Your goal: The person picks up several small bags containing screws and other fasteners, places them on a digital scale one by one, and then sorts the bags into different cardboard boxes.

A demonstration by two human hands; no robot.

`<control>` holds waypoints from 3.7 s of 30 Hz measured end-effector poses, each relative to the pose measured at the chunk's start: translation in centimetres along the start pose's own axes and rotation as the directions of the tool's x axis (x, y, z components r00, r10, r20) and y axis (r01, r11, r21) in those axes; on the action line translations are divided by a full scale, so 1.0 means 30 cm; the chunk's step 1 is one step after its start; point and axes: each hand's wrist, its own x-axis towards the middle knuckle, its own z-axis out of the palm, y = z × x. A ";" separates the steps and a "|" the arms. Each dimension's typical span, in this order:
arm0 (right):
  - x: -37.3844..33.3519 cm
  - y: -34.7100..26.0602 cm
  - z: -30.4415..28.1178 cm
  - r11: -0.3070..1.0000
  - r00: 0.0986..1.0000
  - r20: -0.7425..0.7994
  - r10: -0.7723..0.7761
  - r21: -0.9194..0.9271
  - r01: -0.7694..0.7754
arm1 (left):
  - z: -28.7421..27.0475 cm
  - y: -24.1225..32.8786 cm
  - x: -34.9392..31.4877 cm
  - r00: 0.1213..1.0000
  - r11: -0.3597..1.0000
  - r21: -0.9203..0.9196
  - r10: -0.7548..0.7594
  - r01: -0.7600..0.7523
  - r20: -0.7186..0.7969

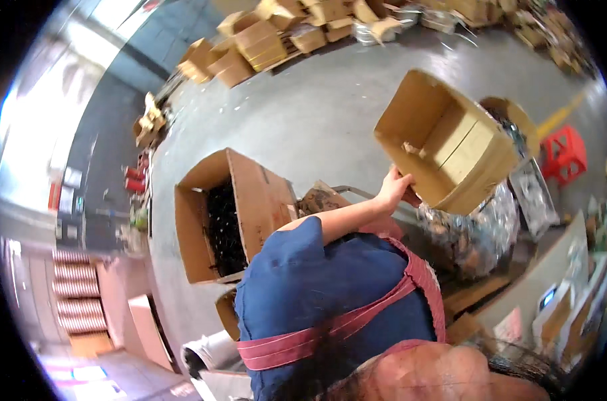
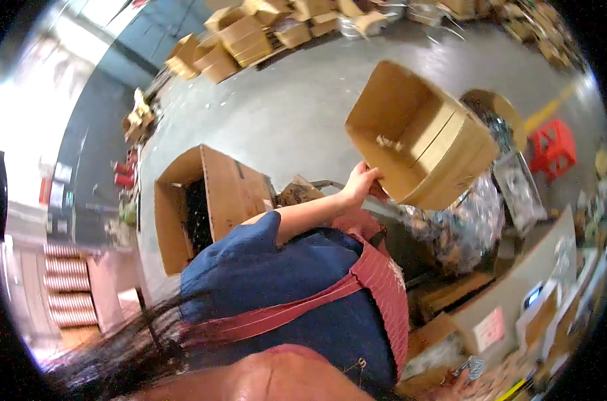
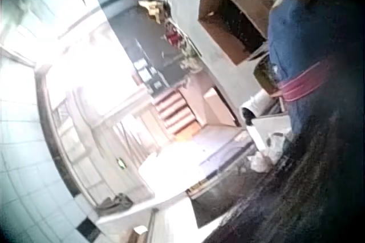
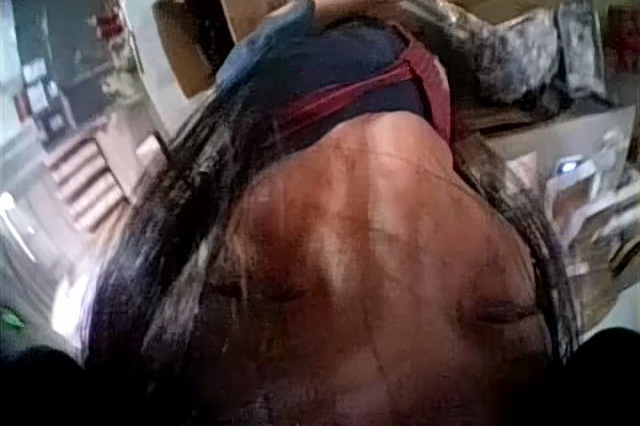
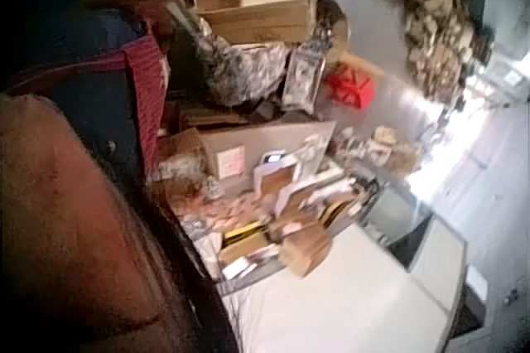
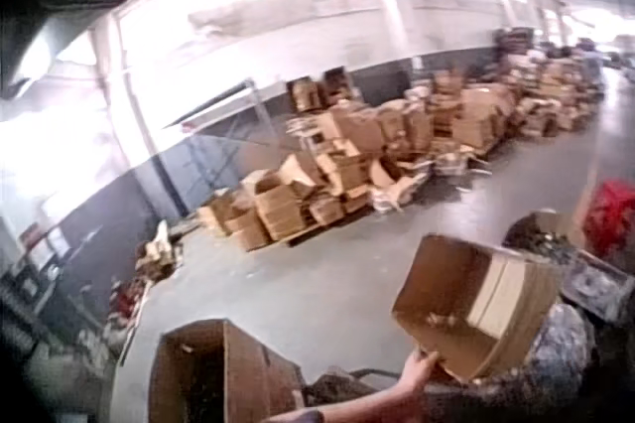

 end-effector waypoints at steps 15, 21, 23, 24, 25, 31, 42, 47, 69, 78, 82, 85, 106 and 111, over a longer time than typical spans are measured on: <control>0.262 -0.223 0.860 0.998 0.950 0.309 0.041 0.037 -0.055 | -1.072 0.983 0.759 0.739 0.907 -0.074 0.288 -0.414 -0.609; 0.333 -0.097 0.983 0.992 0.951 0.283 0.126 -0.007 -0.129 | -0.554 1.977 0.796 0.415 0.415 -0.041 0.910 -0.909 0.009; 0.331 -0.048 1.015 0.991 0.950 0.281 0.137 -0.039 -0.132 | -0.478 1.880 0.908 0.475 0.426 0.271 0.867 -0.863 0.150; 0.288 -0.072 1.055 0.982 0.960 0.241 0.144 -0.157 -0.107 | -0.430 1.779 0.994 0.590 0.499 0.558 0.807 -0.663 -0.021; 0.260 -0.087 1.073 0.979 0.958 0.244 0.148 -0.172 -0.108 | -0.481 1.634 1.099 0.662 0.415 0.721 0.746 -0.555 0.080; 0.131 -0.136 1.088 0.978 0.945 0.278 0.172 0.069 -0.198 | -0.644 0.032 1.179 0.855 0.598 0.761 -0.506 0.253 0.113; 0.013 -0.031 0.738 0.963 0.965 0.065 0.255 0.068 -0.259 | -0.241 -0.424 0.499 0.512 0.109 0.797 -0.713 -0.594 0.479; -0.252 -0.304 0.617 0.846 0.864 -0.104 0.493 0.289 -0.448 | -0.188 -0.442 0.449 0.622 0.061 0.829 -0.631 -0.556 0.464; -0.816 0.102 -0.039 0.930 0.959 -0.116 0.260 0.296 -0.216 | 0.719 -0.531 -0.844 -0.453 0.754 0.555 -0.655 -0.351 0.605; -0.718 0.187 0.008 0.938 0.756 -0.612 0.233 0.346 -0.010 | 1.000 -0.597 -0.727 -0.560 0.714 -0.201 -0.310 -0.671 0.768; -0.605 0.187 0.040 0.998 0.677 -0.734 0.052 0.027 -0.048 | 1.120 -0.674 -0.515 -0.449 0.209 -0.410 -0.196 -0.888 0.872; -0.525 0.172 0.087 0.901 0.641 -0.766 0.041 -0.249 -0.355 | 1.115 -0.765 -0.388 -0.398 0.536 -0.118 -0.443 -0.836 0.803; -0.381 0.287 0.009 0.946 0.057 -0.966 0.252 0.233 -0.224 | 1.428 -1.062 -0.489 -0.645 0.866 0.240 -0.489 -0.438 0.588; -0.302 0.195 -0.044 0.795 0.020 -0.822 0.570 0.557 0.239 | 1.805 -1.107 -0.358 -0.577 0.746 0.256 -0.646 -0.614 0.500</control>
